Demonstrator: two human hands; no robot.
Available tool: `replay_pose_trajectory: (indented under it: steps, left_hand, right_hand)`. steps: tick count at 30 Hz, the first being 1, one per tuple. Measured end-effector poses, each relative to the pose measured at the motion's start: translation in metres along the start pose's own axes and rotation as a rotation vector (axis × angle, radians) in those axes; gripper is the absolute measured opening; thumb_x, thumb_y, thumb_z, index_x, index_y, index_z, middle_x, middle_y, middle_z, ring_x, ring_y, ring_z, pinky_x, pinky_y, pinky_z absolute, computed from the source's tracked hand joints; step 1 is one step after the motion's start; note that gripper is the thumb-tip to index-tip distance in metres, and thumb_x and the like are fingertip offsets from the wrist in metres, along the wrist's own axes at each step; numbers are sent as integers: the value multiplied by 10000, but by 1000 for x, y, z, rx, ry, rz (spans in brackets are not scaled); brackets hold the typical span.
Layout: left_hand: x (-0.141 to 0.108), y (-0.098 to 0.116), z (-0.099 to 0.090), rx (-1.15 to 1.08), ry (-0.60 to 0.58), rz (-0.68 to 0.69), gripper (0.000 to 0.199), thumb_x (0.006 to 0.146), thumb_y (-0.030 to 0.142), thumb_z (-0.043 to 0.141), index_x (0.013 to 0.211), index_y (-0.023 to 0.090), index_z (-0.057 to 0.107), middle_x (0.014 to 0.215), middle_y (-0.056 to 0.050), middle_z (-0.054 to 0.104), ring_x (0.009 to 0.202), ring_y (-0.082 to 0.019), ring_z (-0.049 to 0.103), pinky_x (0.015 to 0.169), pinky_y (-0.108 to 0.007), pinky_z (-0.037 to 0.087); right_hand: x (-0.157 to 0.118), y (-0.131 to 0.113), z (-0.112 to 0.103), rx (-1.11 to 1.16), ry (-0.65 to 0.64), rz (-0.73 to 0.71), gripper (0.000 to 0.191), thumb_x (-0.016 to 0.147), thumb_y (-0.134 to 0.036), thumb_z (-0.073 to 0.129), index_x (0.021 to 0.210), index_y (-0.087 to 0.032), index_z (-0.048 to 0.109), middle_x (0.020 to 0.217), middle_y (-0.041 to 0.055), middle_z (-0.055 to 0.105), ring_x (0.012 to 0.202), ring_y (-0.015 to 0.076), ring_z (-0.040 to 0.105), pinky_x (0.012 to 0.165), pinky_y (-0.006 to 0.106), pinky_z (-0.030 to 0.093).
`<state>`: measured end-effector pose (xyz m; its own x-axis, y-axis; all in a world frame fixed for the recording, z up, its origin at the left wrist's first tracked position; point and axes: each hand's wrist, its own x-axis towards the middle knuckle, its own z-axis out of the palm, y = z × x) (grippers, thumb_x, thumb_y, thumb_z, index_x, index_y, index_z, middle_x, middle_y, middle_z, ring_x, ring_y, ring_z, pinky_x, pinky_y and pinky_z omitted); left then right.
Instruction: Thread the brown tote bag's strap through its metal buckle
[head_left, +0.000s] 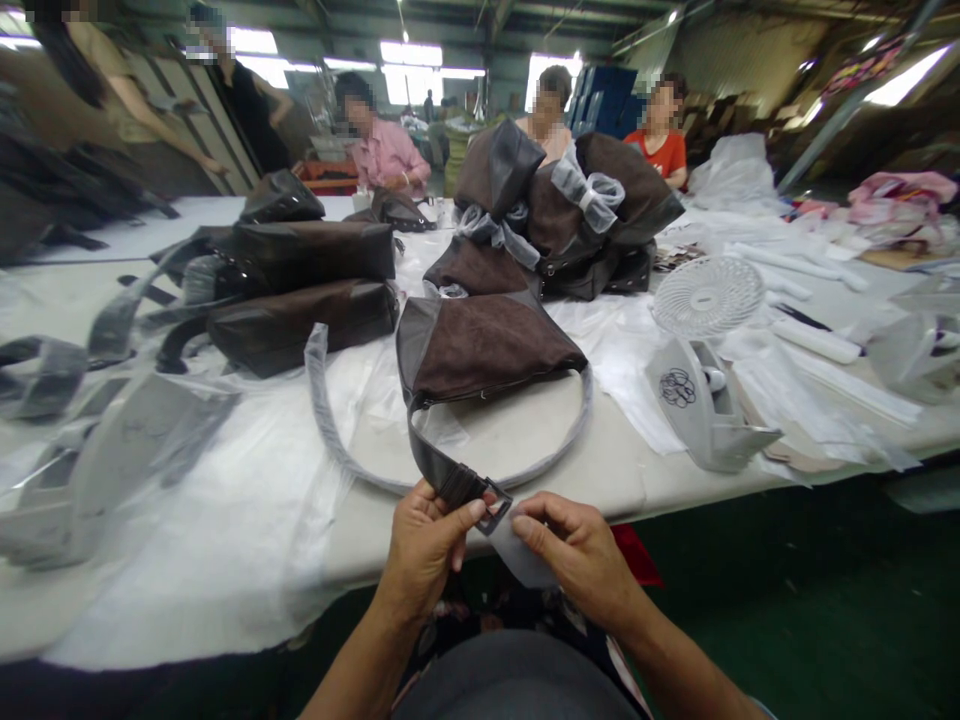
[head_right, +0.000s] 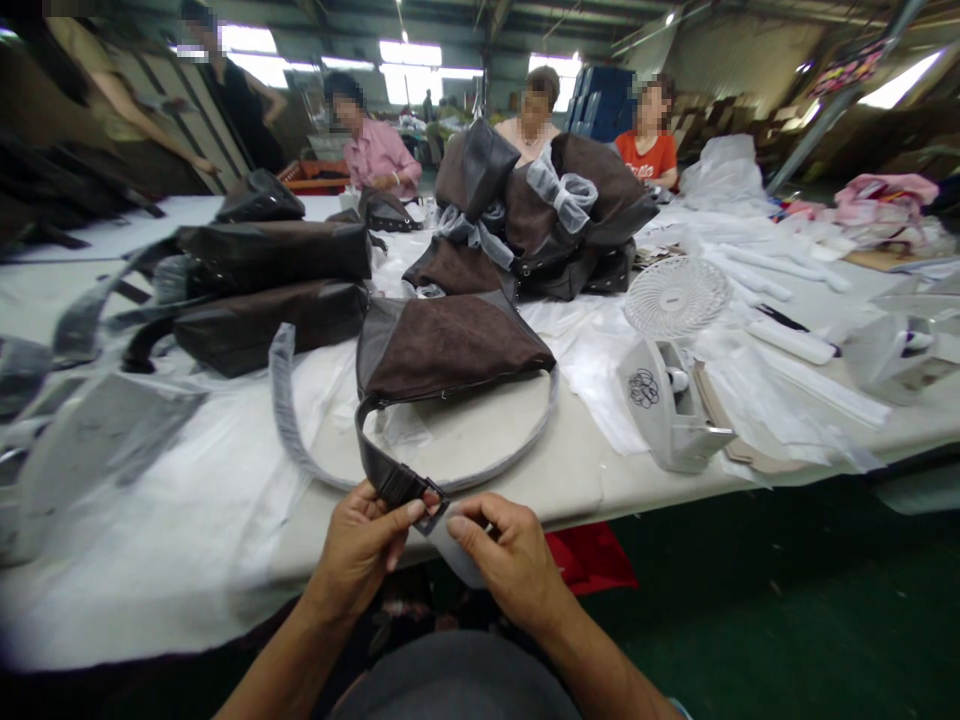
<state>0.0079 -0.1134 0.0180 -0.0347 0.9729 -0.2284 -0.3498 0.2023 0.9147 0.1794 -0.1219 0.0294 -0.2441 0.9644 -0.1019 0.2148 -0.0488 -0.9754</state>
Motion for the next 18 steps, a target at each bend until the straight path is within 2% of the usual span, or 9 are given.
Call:
replay_pose_trajectory:
  steps: [7,18]
  left_hand:
    - [-1,-4,-1,-43,-58,-53,289,685,258,729,871,108,566,803,-97,712,319,-2,383,266,-108,216]
    - [-2,-10,-3,-4,-50,-85,312,668,265,743,873,96,580,780,-94,708,328,-5,376,261,-112,206]
  right_hand:
    - [0,-4,-3,-110,21,-98,277,887,-370,501,769,-167,649,727,17,589,682,145,533,628,240,394]
    - [-1,-3,-2,-214,6,-203,275,935,-323,433,844,-170,643,784,29,599,747,146,554,679,243,394]
